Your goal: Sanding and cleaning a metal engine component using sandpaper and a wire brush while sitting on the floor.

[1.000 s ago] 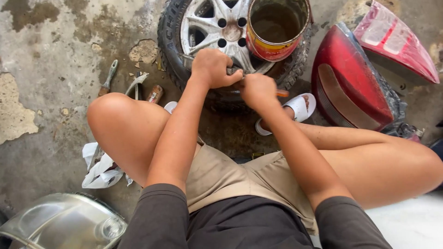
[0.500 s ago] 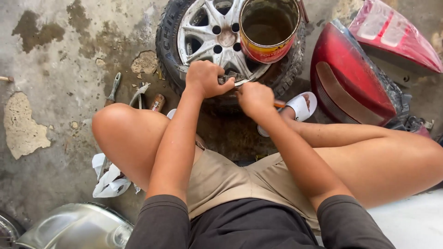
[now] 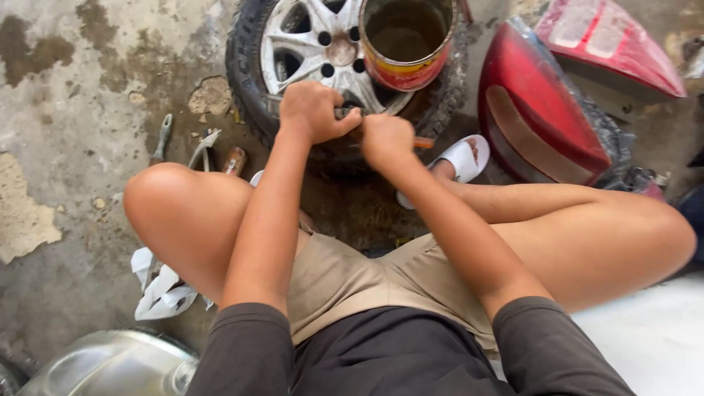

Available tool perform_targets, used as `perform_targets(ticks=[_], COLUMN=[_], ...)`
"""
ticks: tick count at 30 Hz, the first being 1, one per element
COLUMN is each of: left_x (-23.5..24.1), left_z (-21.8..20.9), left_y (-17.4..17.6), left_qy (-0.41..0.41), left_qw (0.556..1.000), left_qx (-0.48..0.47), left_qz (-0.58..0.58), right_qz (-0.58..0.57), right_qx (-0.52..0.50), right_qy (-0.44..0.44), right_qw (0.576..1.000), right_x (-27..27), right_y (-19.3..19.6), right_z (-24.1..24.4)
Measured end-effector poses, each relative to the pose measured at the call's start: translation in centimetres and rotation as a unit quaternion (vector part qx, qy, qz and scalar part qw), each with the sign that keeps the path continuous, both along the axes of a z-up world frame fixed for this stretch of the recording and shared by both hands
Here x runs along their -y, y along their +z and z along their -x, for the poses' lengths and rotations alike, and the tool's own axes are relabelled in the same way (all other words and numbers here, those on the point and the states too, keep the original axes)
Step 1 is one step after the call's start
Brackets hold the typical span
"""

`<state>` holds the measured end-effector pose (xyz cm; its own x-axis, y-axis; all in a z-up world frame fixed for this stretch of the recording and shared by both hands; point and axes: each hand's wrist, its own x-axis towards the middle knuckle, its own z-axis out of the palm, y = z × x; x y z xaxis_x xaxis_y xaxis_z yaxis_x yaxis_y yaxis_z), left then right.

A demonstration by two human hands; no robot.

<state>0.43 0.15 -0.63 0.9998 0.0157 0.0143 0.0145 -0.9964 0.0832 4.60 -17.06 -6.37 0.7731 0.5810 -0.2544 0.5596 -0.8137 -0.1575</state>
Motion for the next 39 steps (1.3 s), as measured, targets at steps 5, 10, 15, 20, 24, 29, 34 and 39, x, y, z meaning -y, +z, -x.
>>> perform_targets(ticks=[5, 10, 15, 20, 24, 29, 34, 39], left_x=[0.3, 0.9, 0.5, 1.1, 0.7, 0.6, 0.3, 0.1], left_z=[0.5, 0.9, 0.6, 0.6, 0.5, 0.6, 0.6, 0.5], left_y=[0.7, -0.5, 0.7, 1.2, 1.1, 0.5, 0.4, 0.9], left_qy=[0.007, 0.000, 0.038, 0.036, 0.045, 0.032, 0.040, 0.034], left_qw=[1.000, 1.000, 0.997, 0.998, 0.997, 0.999, 0.999, 0.999], left_qx=[0.002, 0.006, -0.059, -0.054, -0.067, -0.036, -0.032, -0.034], left_qz=[0.005, -0.019, -0.026, -0.009, -0.018, -0.004, -0.014, -0.017], right_qz=[-0.072, -0.015, -0.128, -0.104, -0.049, -0.070, -0.053, -0.057], right_qx=[-0.083, -0.020, -0.067, -0.044, -0.147, -0.179, -0.208, -0.216], right_qy=[-0.004, -0.017, 0.007, -0.009, -0.048, -0.089, -0.078, -0.080], right_qw=[0.994, 1.000, 0.989, 0.994, 0.987, 0.977, 0.974, 0.971], right_x=[2.7, 2.0, 2.9, 1.2, 3.0, 2.9, 3.3, 3.0], right_y=[6.5, 2.8, 6.6, 2.9, 8.3, 5.8, 8.2, 7.9], right_z=[-0.2, 1.0, 0.8, 0.8, 0.5, 0.7, 1.0, -0.4])
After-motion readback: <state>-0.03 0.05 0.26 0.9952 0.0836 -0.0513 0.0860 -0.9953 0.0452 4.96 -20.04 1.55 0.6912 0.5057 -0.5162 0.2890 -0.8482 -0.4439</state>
